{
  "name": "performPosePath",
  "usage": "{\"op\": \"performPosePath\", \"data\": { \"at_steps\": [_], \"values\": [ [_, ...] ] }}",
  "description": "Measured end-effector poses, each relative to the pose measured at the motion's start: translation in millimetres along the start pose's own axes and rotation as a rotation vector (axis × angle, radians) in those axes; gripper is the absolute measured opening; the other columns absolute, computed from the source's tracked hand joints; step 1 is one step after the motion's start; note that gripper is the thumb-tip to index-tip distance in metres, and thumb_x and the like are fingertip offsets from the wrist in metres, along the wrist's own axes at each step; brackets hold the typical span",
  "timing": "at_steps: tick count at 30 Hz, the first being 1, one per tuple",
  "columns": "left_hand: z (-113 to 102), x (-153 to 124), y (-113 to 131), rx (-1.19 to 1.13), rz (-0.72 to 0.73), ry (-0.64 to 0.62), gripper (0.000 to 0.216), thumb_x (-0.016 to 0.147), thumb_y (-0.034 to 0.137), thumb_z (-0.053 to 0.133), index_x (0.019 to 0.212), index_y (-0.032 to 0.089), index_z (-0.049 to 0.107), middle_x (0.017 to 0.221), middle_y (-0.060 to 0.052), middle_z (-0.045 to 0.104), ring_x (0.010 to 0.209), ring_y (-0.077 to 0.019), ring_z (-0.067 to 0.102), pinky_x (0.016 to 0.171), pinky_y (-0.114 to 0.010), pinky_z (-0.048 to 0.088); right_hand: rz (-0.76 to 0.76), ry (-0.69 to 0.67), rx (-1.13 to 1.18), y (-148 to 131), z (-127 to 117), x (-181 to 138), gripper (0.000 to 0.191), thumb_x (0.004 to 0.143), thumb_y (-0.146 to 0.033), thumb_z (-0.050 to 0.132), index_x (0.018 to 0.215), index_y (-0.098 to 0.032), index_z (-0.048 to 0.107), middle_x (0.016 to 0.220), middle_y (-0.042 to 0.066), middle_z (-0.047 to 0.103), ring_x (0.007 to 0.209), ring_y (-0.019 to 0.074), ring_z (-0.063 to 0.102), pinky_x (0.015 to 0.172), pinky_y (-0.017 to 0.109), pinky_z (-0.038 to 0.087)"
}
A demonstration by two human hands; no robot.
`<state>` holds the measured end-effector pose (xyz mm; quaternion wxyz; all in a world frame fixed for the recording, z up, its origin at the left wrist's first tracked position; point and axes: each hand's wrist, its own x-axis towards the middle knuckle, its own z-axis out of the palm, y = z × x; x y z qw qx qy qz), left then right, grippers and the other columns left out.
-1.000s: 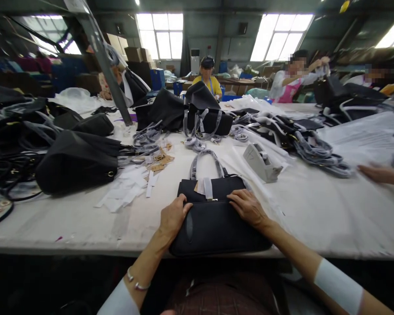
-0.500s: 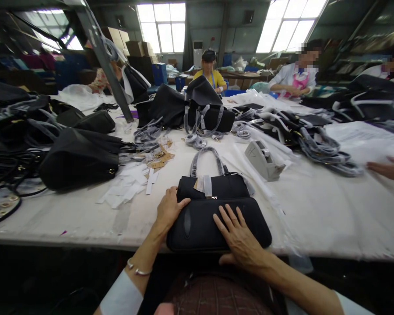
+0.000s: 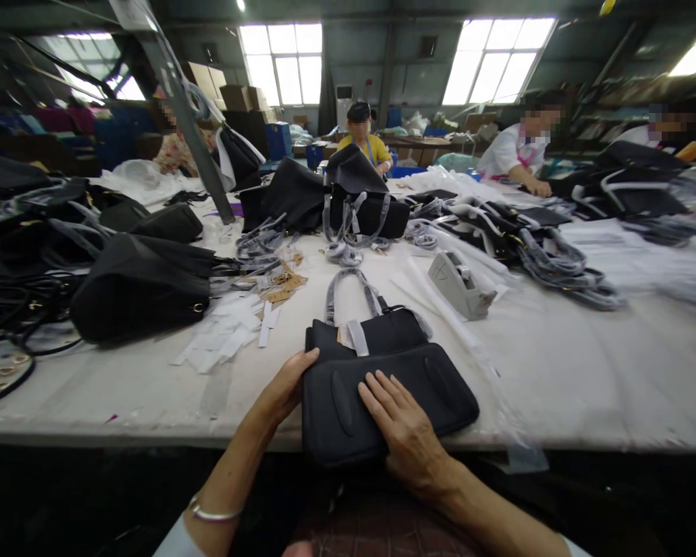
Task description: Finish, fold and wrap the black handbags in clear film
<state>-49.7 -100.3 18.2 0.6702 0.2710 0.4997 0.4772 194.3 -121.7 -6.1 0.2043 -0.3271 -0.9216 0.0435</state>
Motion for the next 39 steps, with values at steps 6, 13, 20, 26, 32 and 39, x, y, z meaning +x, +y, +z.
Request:
{"op": "performPosePath", "data": {
  "at_steps": [6,13,20,26,32,39],
  "values": [
    [2.5,-9.0,-3.3,0.079,0.172,-0.099,0.057,0.084,0.06,0.056,0.119,0.015,0.055,0.075,-0.003,0.064,0.061,-0.015,0.062,0.051,-0.024,0.049,0.32,0.302,0.392,32.3,-84.1,50.2,0.047,0.083,-0.017,0.049,0.128,-0.017,0.06,0.124,0.008,0.066,0.115,0.0263,0.061,0.103,0.042,0.046],
    [13.6,-5.2,-30.8,0.273,0.144,-0.081,0.056,0.08,0.057,0.062,0.122,0.02,0.057,0.13,-0.016,0.058,0.121,-0.0307,0.053,0.086,-0.039,0.051,0.848,0.795,1.371,57.6,-139.5,100.2,0.03,0.082,-0.035,0.067,0.105,-0.016,0.068,0.085,0.005,0.075,0.085,0.023,0.071,0.082,0.038,0.059],
    [4.0,-20.2,-13.0,-0.228,0.212,-0.029,0.069,0.079,0.069,0.056,0.129,0.022,0.052,0.123,-0.014,0.063,0.111,-0.0299,0.06,0.083,-0.043,0.054,1.235,0.894,1.883,54.4,-41.6,73.0,0.028,0.094,-0.026,0.048,0.113,-0.014,0.065,0.099,0.008,0.075,0.1,0.0196,0.069,0.096,0.04,0.053],
    [-10.8,-4.9,-36.6,0.01,0.228,0.218,0.076,0.066,0.035,0.081,0.132,0.017,0.049,0.127,-0.014,0.062,0.113,-0.0279,0.06,0.098,-0.039,0.048,1.39,0.65,1.886,31.8,31.7,11.3,0.026,0.088,-0.026,0.055,0.11,-0.018,0.065,0.109,0.007,0.073,0.11,0.0209,0.065,0.1,0.04,0.051],
    [-14.2,21.8,-18.2,0.298,0.215,0.176,0.057,0.074,0.027,0.064,0.128,0.016,0.053,0.12,-0.009,0.066,0.102,-0.0252,0.065,0.089,-0.036,0.051,1.33,0.389,1.811,5.5,13.6,-17.2,0.02,0.082,-0.033,0.067,0.097,-0.02,0.065,0.103,0.007,0.074,0.105,0.0234,0.067,0.092,0.04,0.056],
    [-9.1,37.3,10.3,1.368,0.336,0.431,0.042,0.082,0.03,0.056,0.121,0.014,0.058,0.123,-0.017,0.062,0.117,-0.0303,0.054,0.102,-0.04,0.037,0.896,-0.424,1.333,3.1,-57.7,-31.1,0.043,0.084,-0.055,0.061,0.096,-0.015,0.071,0.087,0.011,0.074,0.076,0.0223,0.072,0.066,0.033,0.058]
  ]
}}
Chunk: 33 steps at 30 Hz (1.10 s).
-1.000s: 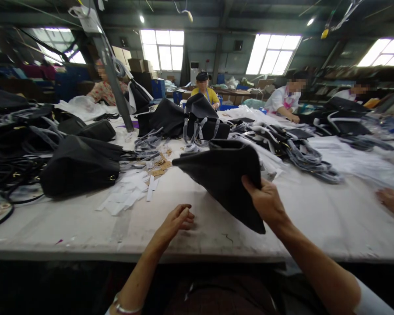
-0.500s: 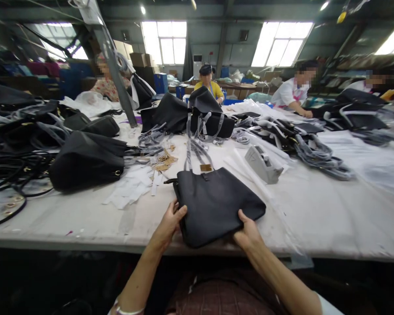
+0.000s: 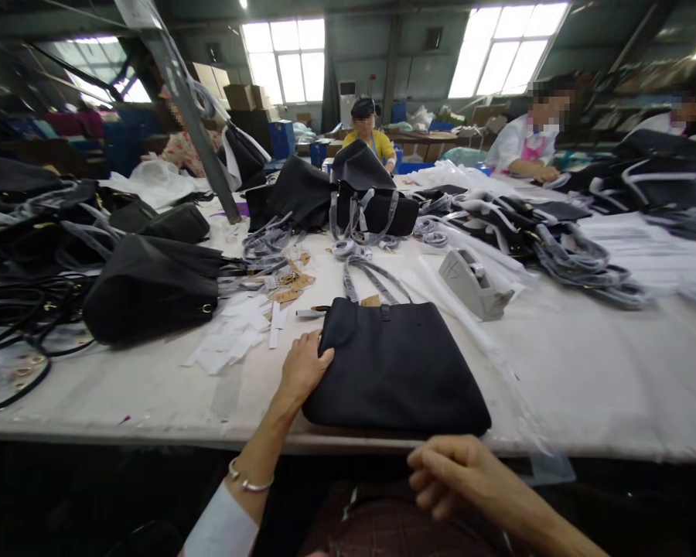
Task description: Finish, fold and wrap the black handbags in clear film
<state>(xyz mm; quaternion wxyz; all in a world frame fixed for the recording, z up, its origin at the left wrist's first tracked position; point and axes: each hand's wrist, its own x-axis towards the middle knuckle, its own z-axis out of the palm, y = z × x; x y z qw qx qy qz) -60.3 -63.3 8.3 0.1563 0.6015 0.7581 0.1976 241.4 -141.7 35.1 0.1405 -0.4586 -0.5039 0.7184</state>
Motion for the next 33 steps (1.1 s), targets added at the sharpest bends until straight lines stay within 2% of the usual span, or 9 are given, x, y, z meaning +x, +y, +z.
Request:
{"op": "performPosePath", "data": {
  "at_steps": [4,7,11,13,17,20,26,30,33],
  "values": [
    [-7.4,9.1,18.0,0.144,-0.011,-0.037,0.037,0.086,0.035,0.052,0.115,0.013,0.058,0.115,-0.017,0.064,0.109,-0.0296,0.059,0.093,-0.038,0.043,-0.591,0.681,-0.609,-29.7,-49.9,15.4,0.033,0.085,-0.047,0.06,0.107,-0.024,0.07,0.112,0.008,0.069,0.109,0.0271,0.062,0.101,0.045,0.045],
    [-9.0,26.2,34.4,0.192,-0.046,-0.015,0.04,0.086,0.044,0.055,0.112,0.014,0.058,0.116,-0.018,0.064,0.109,-0.0312,0.06,0.088,-0.038,0.045,-0.661,1.003,-0.752,-35.8,-85.9,51.5,0.046,0.086,-0.046,0.056,0.123,-0.019,0.061,0.129,0.014,0.059,0.123,0.0304,0.052,0.106,0.05,0.039],
    [0.2,58.5,40.6,0.025,-0.184,-0.029,0.042,0.082,0.045,0.06,0.104,0.01,0.061,0.11,-0.024,0.066,0.107,-0.0356,0.061,0.088,-0.042,0.044,-0.314,0.936,-0.659,-32.7,-109.5,93.7,0.051,0.086,-0.042,0.054,0.128,-0.013,0.055,0.116,0.016,0.065,0.094,0.0261,0.067,0.088,0.045,0.051],
    [8.2,71.0,35.0,-0.1,-0.237,-0.044,0.033,0.083,0.038,0.059,0.096,0.009,0.063,0.104,-0.024,0.068,0.105,-0.0348,0.062,0.088,-0.041,0.044,-0.245,0.925,-0.671,-32.2,-111.4,105.0,0.049,0.087,-0.039,0.053,0.129,-0.015,0.054,0.109,0.014,0.069,0.093,0.0258,0.067,0.087,0.044,0.051],
    [22.9,76.0,16.3,-0.235,-0.229,-0.047,0.028,0.088,0.034,0.049,0.087,0.01,0.064,0.086,-0.014,0.071,0.088,-0.0264,0.066,0.076,-0.033,0.048,-0.363,1.014,-0.825,-27.0,-106.5,117.8,0.044,0.09,-0.031,0.048,0.131,-0.016,0.052,0.12,0.015,0.064,0.111,0.028,0.061,0.096,0.044,0.045],
    [28.2,70.9,8.2,-0.266,-0.24,-0.035,0.029,0.089,0.033,0.046,0.085,0.011,0.064,0.074,-0.008,0.069,0.078,-0.0237,0.066,0.07,-0.032,0.049,-0.396,1.078,-0.877,-15.8,-104.3,124.8,0.04,0.092,-0.027,0.042,0.129,-0.017,0.054,0.118,0.015,0.065,0.11,0.0272,0.061,0.096,0.043,0.045],
    [29.4,60.3,21.7,-0.079,-0.255,0.051,0.032,0.092,0.034,0.044,0.114,0.013,0.055,0.096,-0.019,0.069,0.095,-0.0335,0.065,0.078,-0.04,0.046,-0.504,1.091,-1.013,-22.0,-87.7,114.4,0.042,0.093,-0.03,0.044,0.131,-0.013,0.053,0.133,0.018,0.056,0.126,0.0305,0.049,0.102,0.05,0.039],
    [30.2,49.2,30.0,0.157,-0.183,0.105,0.038,0.096,0.035,0.038,0.127,0.015,0.046,0.103,-0.02,0.069,0.094,-0.0337,0.067,0.077,-0.04,0.047,-0.675,0.814,-1.149,-44.9,-47.5,104.4,0.047,0.097,-0.038,0.042,0.14,-0.019,0.046,0.146,0.012,0.046,0.139,0.0276,0.034,0.114,0.052,0.022],
    [30.3,43.8,29.6,0.197,-0.168,0.146,0.038,0.096,0.032,0.037,0.129,0.016,0.044,0.113,-0.018,0.066,0.095,-0.0302,0.067,0.078,-0.038,0.048,-0.688,0.574,-1.233,-47.0,-20.8,113.9,0.051,0.097,-0.046,0.042,0.143,-0.024,0.044,0.15,0.008,0.042,0.143,0.0269,0.028,0.116,0.053,0.016]
  ]
}}
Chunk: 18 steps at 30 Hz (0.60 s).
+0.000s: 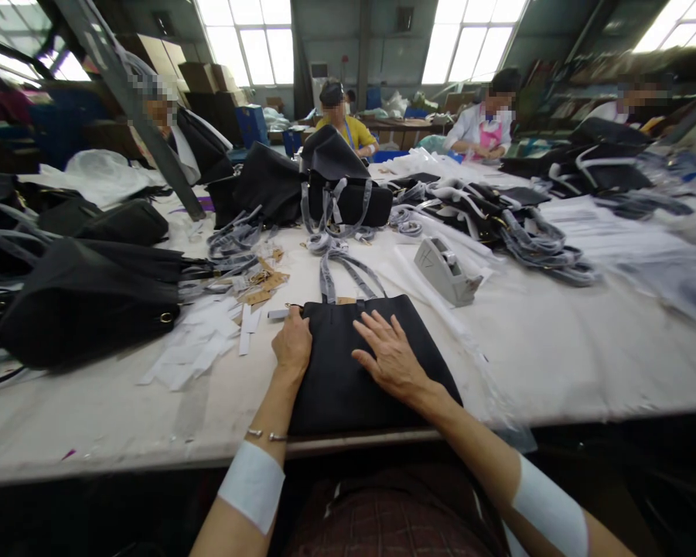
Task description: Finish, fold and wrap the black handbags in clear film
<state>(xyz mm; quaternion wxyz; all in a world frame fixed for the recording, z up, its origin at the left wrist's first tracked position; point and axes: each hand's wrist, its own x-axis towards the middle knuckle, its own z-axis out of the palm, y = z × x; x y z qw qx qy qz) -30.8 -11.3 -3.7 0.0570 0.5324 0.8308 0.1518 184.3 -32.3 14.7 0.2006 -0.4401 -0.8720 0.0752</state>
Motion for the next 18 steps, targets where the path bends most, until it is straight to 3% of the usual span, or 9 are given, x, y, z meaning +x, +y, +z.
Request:
{"op": "performPosePath", "data": {
  "at_steps": [5,8,12,14,18],
  "values": [
    [-2.5,0.3,-2.6,0.053,0.029,0.093,0.034,0.095,0.025,0.04,0.126,0.017,0.05,0.12,-0.017,0.06,0.105,-0.0294,0.062,0.082,-0.038,0.049,-0.122,-0.187,-0.027,-4.5,37.0,4.8,0.062,0.091,-0.059,0.047,0.144,-0.028,0.042,0.153,0.007,0.038,0.144,0.0306,0.024,0.115,0.057,0.014],
    [-3.4,-1.6,-2.7,0.046,0.231,0.118,0.04,0.092,0.017,0.042,0.13,0.015,0.051,0.135,-0.018,0.053,0.127,-0.0306,0.047,0.101,-0.043,0.041,-0.141,-0.196,-0.049,-0.5,45.9,4.8,0.064,0.09,-0.062,0.046,0.146,-0.03,0.039,0.154,0.006,0.036,0.144,0.0309,0.023,0.115,0.057,0.014],
    [3.1,-12.5,-10.6,-0.026,0.595,-0.102,0.046,0.093,0.028,0.047,0.138,0.023,0.048,0.151,-0.01,0.04,0.143,-0.0285,0.025,0.116,-0.05,0.018,-0.149,-0.204,-0.046,-1.2,45.8,7.3,0.065,0.09,-0.064,0.044,0.145,-0.029,0.04,0.153,0.006,0.037,0.144,0.0303,0.023,0.116,0.056,0.013],
    [6.7,-17.0,-17.9,-0.028,0.623,-0.186,0.048,0.094,0.036,0.046,0.141,0.026,0.044,0.154,-0.007,0.034,0.145,-0.0282,0.022,0.116,-0.054,0.015,-0.149,-0.216,-0.024,-1.2,42.0,10.0,0.066,0.09,-0.064,0.044,0.145,-0.027,0.041,0.153,0.007,0.038,0.144,0.0302,0.023,0.116,0.056,0.013],
    [3.7,-19.6,-36.3,-0.061,0.627,-0.232,0.052,0.095,0.036,0.044,0.145,0.027,0.039,0.156,-0.006,0.03,0.146,-0.0256,0.019,0.116,-0.053,0.013,-0.189,-0.269,0.054,16.6,18.6,2.0,0.059,0.09,-0.054,0.053,0.141,-0.025,0.047,0.149,0.008,0.043,0.141,0.0269,0.031,0.116,0.052,0.022]
  ]
}}
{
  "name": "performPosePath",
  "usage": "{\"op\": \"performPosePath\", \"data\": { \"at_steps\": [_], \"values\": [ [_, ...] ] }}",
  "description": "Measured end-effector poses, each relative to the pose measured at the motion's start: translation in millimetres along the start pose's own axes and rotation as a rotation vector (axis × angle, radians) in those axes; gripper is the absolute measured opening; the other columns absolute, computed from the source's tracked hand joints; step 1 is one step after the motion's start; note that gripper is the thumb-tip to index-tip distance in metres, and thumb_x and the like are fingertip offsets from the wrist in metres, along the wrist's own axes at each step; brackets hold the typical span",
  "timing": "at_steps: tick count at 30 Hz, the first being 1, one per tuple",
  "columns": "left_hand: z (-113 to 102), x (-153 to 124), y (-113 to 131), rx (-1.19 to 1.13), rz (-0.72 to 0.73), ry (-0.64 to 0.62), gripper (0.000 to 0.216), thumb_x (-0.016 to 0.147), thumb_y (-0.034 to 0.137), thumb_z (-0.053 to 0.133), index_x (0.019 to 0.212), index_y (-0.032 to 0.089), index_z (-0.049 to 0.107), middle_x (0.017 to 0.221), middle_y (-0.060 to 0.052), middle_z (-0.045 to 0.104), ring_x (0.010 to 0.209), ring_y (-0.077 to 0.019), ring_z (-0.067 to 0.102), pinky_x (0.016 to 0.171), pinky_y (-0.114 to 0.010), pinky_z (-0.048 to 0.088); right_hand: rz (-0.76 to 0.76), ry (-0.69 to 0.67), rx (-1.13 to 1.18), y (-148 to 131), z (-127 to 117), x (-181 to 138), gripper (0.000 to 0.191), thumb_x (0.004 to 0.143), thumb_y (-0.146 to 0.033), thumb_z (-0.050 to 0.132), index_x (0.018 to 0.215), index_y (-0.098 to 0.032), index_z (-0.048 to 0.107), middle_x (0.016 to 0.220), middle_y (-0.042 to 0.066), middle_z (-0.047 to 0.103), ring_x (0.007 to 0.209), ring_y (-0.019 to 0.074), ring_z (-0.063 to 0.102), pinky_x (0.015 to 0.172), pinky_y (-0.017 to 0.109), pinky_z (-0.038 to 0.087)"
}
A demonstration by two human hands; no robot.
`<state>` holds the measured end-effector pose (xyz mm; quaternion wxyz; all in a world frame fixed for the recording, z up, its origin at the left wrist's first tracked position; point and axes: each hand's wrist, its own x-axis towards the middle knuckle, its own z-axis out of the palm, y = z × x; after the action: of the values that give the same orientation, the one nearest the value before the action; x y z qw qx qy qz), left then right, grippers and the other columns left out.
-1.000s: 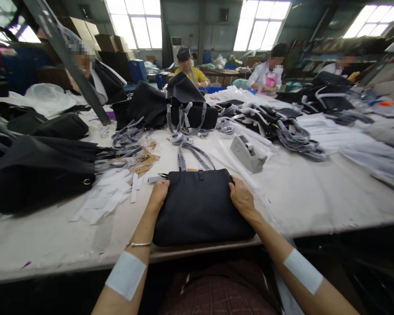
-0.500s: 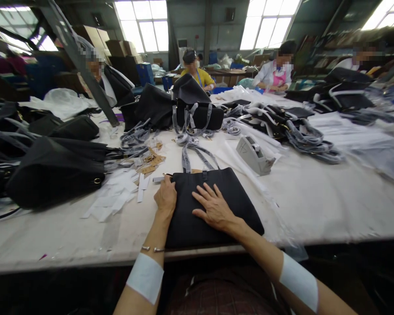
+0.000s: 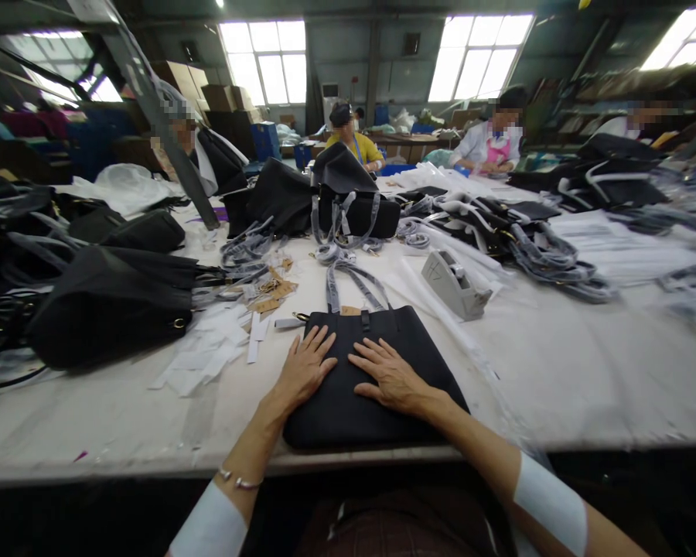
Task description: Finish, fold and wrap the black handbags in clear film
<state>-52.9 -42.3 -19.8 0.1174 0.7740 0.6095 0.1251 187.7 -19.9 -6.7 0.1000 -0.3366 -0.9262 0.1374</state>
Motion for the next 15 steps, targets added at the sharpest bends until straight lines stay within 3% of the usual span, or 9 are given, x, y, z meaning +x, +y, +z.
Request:
{"op": "performPosePath", "data": {
  "at_steps": [4,6,9,12,15],
  "values": [
    [-7.5,-32.6,-14.9,-0.083,0.162,-0.033,0.046,0.095,0.025,0.041,0.14,0.029,0.047,0.15,-0.004,0.041,0.143,-0.0222,0.028,0.119,-0.049,0.011,-0.006,0.066,0.016,34.5,-27.1,-66.9,0.038,0.095,-0.023,0.046,0.132,-0.026,0.057,0.141,0.005,0.054,0.136,0.0206,0.042,0.115,0.048,0.03],
    [-7.6,-59.3,-19.6,-0.121,0.287,-0.043,0.049,0.094,0.014,0.036,0.139,0.03,0.048,0.147,-0.003,0.046,0.14,-0.0186,0.035,0.119,-0.044,0.016,0.017,0.112,-0.008,51.0,-36.3,-109.0,0.046,0.094,-0.01,0.037,0.131,-0.027,0.057,0.139,0.003,0.055,0.135,0.0183,0.043,0.113,0.045,0.036],
    [-6.3,-99.5,-19.3,-0.046,0.466,-0.057,0.063,0.088,0.004,0.035,0.145,0.029,0.038,0.148,-0.001,0.044,0.139,-0.016,0.037,0.119,-0.039,0.02,-0.009,0.1,-0.095,65.3,-40.9,-155.7,0.058,0.09,-0.005,0.036,0.14,-0.031,0.048,0.148,0.001,0.045,0.139,0.0189,0.036,0.111,0.04,0.041],
    [-10.4,-122.7,-13.9,0.149,0.557,-0.093,0.076,0.08,-0.004,0.035,0.151,0.025,0.026,0.151,-0.001,0.04,0.139,-0.0156,0.035,0.119,-0.039,0.019,-0.088,0.097,-0.178,69.5,-36.9,-168.0,0.063,0.089,-0.001,0.034,0.144,-0.031,0.041,0.151,0.001,0.04,0.141,0.02,0.033,0.11,0.038,0.042],
    [-19.6,-123.3,-12.2,0.297,0.582,-0.099,0.079,0.078,-0.006,0.036,0.15,0.026,0.027,0.152,0.0,0.038,0.14,-0.016,0.033,0.119,-0.04,0.019,-0.108,0.186,-0.22,73.0,-32.3,-156.1,0.063,0.09,0.0,0.031,0.144,-0.03,0.041,0.149,0.004,0.043,0.136,0.0182,0.041,0.108,0.035,0.044]
  ]
}}
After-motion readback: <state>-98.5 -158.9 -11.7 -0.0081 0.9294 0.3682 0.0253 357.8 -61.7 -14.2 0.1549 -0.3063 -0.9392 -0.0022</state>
